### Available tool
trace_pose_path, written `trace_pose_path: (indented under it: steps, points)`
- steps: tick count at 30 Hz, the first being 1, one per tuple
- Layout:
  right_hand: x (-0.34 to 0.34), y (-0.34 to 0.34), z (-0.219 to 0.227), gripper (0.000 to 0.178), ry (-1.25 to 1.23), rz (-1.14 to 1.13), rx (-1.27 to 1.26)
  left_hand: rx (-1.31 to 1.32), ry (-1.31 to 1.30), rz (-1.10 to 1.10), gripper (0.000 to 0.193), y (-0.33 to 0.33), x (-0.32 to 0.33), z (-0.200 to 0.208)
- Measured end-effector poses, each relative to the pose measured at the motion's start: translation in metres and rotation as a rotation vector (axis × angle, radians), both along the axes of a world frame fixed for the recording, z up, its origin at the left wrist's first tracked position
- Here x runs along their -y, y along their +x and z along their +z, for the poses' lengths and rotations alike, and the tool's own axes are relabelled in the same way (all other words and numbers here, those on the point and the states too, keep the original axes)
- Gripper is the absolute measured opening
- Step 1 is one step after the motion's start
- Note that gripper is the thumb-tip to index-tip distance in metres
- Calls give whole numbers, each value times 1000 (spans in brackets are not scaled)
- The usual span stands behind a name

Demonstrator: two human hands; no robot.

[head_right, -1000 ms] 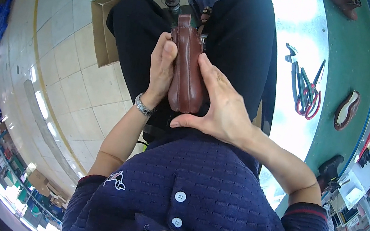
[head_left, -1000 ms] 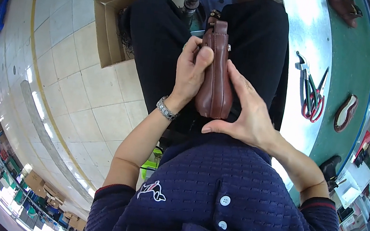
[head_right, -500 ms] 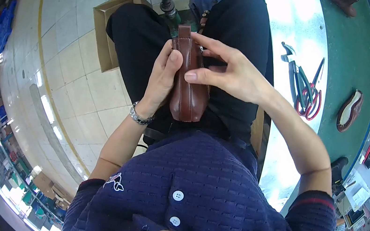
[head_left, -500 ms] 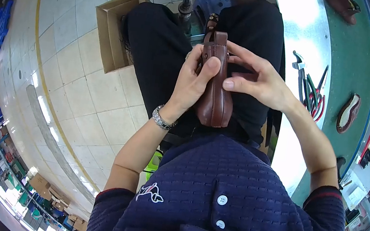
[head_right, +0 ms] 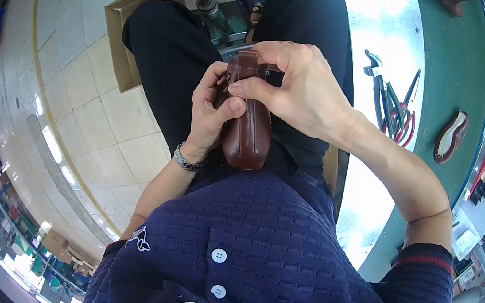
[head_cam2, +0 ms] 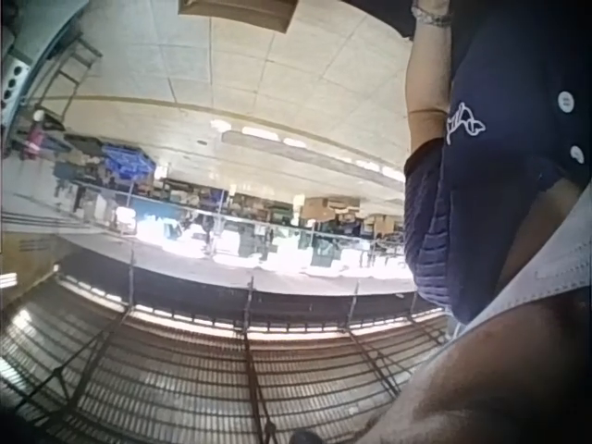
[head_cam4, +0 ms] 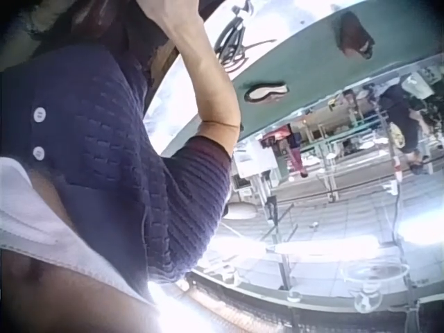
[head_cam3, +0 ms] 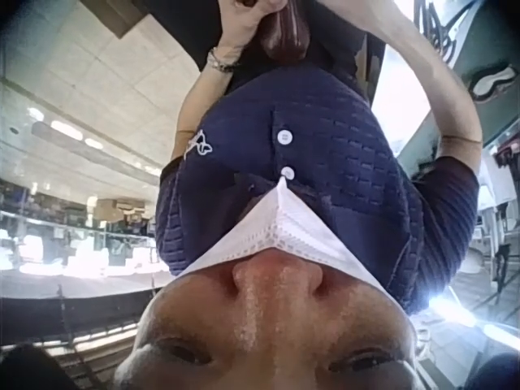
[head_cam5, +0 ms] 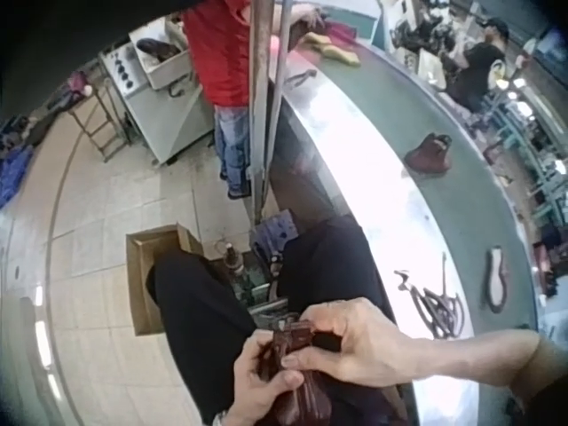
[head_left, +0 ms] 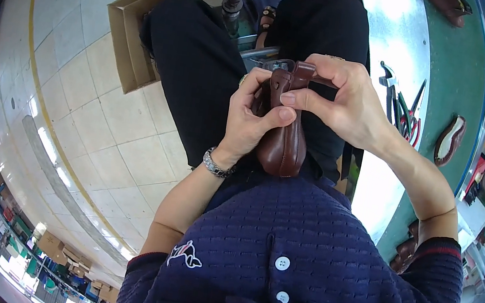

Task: Performing various shoe assembly and finishing tasks on a production line, including lasting and trimming.

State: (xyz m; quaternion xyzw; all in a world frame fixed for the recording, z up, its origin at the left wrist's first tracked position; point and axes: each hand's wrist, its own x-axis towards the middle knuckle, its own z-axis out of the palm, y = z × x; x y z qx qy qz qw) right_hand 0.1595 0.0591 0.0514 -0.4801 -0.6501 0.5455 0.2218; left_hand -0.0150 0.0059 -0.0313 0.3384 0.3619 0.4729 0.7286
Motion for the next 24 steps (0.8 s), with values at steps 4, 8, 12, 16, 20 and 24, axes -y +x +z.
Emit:
trace_pose_path:
  steps: [4,8,12,16,20,24]
  points:
    - [-4,-3,7,21,86,-14,141,-2,11,17,44,4,-3,1]
    - [-15,-5,-2,23,48,-59,169,18,-43,12,42,2,-13,-1]
    - [-34,-4,-12,30,-134,-62,154,62,-113,5,32,-1,-23,-1]
    - [-33,-7,-29,38,-160,-86,62,184,-192,47,25,-5,-27,-4]
    - [-35,-8,-30,40,-208,-100,26,144,-174,23,35,-10,-28,-4]
    - [-15,9,-43,53,-212,-226,-166,-11,-129,-4,47,-4,-29,11]
